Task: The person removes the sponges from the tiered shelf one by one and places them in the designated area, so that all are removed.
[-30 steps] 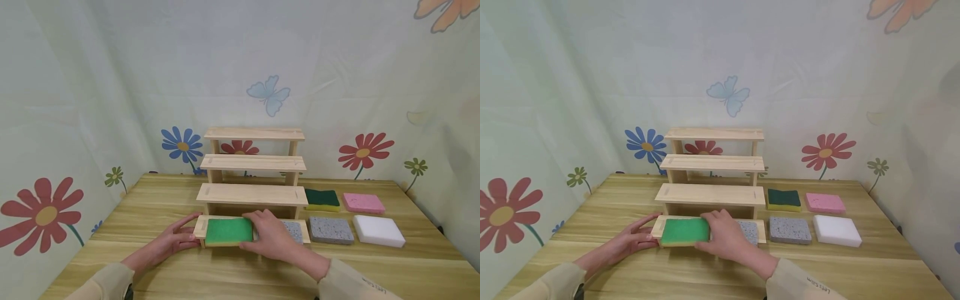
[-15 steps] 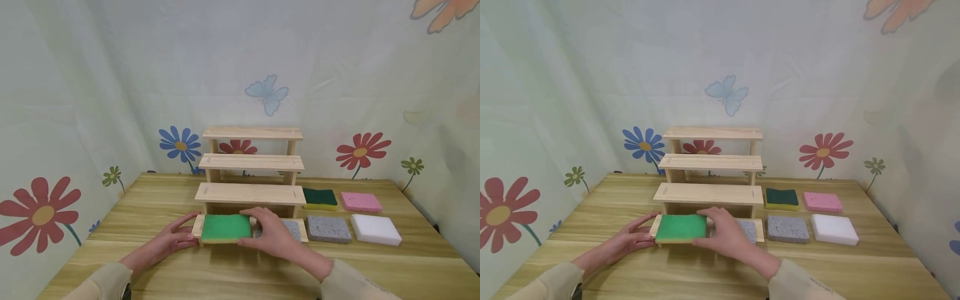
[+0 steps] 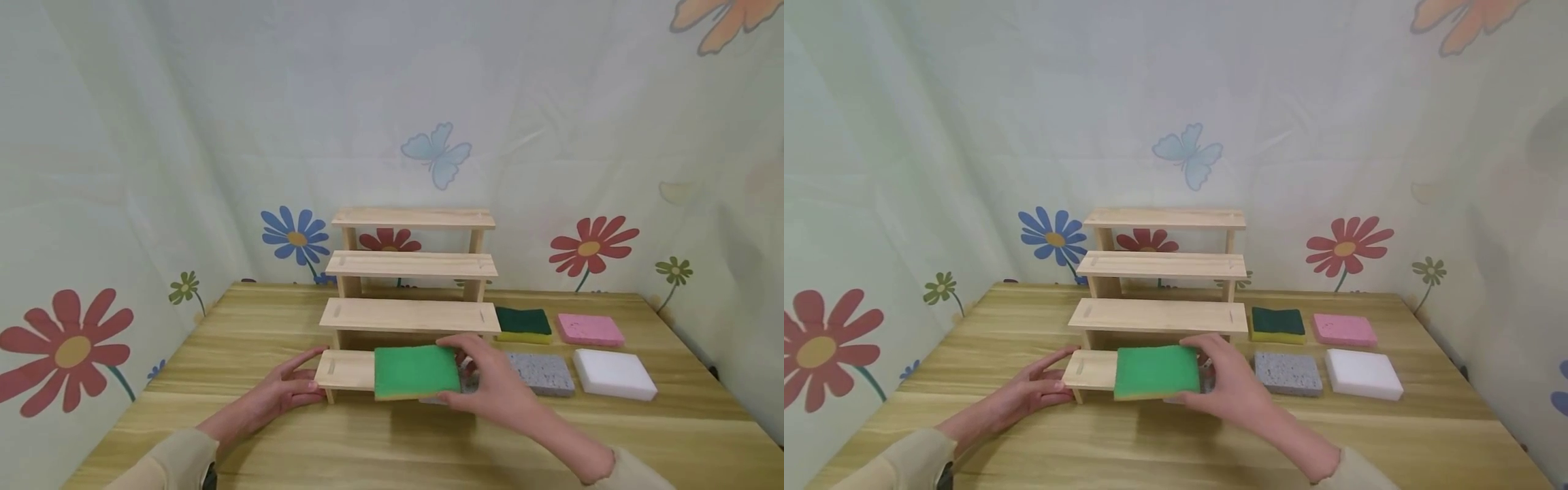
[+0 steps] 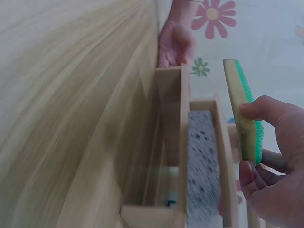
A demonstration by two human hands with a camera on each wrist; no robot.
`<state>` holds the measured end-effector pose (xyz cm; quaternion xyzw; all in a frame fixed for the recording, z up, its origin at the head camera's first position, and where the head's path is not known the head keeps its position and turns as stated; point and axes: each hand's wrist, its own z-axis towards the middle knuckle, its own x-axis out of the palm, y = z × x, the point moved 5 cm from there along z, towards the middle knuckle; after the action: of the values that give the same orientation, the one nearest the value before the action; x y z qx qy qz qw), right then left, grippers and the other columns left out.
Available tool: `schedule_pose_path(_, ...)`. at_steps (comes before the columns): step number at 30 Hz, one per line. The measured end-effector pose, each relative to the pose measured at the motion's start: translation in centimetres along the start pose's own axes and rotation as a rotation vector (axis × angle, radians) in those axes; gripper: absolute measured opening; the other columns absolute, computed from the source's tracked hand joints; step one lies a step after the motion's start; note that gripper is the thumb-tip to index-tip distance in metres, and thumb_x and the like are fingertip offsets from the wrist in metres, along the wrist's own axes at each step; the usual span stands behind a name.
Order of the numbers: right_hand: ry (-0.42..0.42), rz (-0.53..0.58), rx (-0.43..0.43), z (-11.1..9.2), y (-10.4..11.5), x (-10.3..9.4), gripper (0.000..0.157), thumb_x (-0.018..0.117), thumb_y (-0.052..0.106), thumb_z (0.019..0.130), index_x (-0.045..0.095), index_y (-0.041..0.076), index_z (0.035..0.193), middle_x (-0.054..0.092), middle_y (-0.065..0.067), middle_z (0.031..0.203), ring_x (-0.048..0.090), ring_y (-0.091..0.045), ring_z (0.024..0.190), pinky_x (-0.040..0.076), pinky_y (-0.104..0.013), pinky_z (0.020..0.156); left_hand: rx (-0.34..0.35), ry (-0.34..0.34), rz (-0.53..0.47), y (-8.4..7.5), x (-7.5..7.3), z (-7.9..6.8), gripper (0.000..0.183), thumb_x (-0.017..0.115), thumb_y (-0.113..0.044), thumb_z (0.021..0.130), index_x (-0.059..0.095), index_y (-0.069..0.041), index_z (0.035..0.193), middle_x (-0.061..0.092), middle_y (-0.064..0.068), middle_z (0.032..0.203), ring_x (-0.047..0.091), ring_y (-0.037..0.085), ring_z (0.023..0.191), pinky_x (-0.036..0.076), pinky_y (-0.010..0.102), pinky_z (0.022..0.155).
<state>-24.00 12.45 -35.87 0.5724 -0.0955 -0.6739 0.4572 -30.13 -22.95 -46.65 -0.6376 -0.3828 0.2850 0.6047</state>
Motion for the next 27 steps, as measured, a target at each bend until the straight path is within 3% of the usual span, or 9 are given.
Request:
schedule_pose_path(7, -0.062, 0.006, 0.027, -2.5, -1.0, -3.0, 0.065, 0.086, 0.018, 0.075, 0.054, 0.025, 0.132, 0.054, 0.0, 0.119, 0.052, -0.01, 0.094, 0.056, -0.024, 0.075, -0.007, -0.006, 0.006, -0.1, -0.1, 0.0, 0.078, 0.057, -0.008, 0.098, 0.01, -0.013, 0.16, 0.048, 0.02, 0.145, 0.064, 0.02, 0.117, 0.055, 0.035, 0.101)
schedule_pose_path(13, -0.159, -0.091, -0.019, -4.5, -2.1, -5.4, 0.067, 0.089, 0.014, 0.07, 0.059, 0.017, 0.129, 0.059, -0.002, 0.118, 0.053, -0.003, 0.092, 0.056, -0.02, 0.07, -0.003, -0.013, 0.006, 0.0, -0.1, 0.1, 0.077, 0.056, -0.007, 0.098, 0.012, -0.014, 0.16, 0.042, 0.026, 0.149, 0.063, 0.021, 0.119, 0.054, 0.036, 0.102)
schedule_pose_path(21, -0.179, -0.187, 0.115, -6.8, -4.0, -8.1, 0.069, 0.09, 0.016, 0.067, 0.059, 0.014, 0.128, 0.06, -0.004, 0.12, 0.055, -0.001, 0.091, 0.058, -0.021, 0.068, -0.008, -0.011, 0.013, 0.1, -0.1, 0.1, 0.078, 0.057, -0.008, 0.098, 0.01, -0.015, 0.16, 0.04, 0.026, 0.151, 0.062, 0.02, 0.12, 0.054, 0.035, 0.102)
schedule_pose_path(27, -0.179, -0.192, 0.136, -8.4, -5.8, -9.1, 0.07, 0.092, 0.017, 0.066, 0.058, 0.013, 0.127, 0.059, -0.007, 0.12, 0.054, 0.003, 0.089, 0.057, -0.02, 0.065, -0.01, -0.004, 0.012, 0.0, 0.0, 0.0, 0.077, 0.057, -0.008, 0.098, 0.011, -0.015, 0.16, 0.042, 0.025, 0.149, 0.061, 0.02, 0.12, 0.054, 0.035, 0.103)
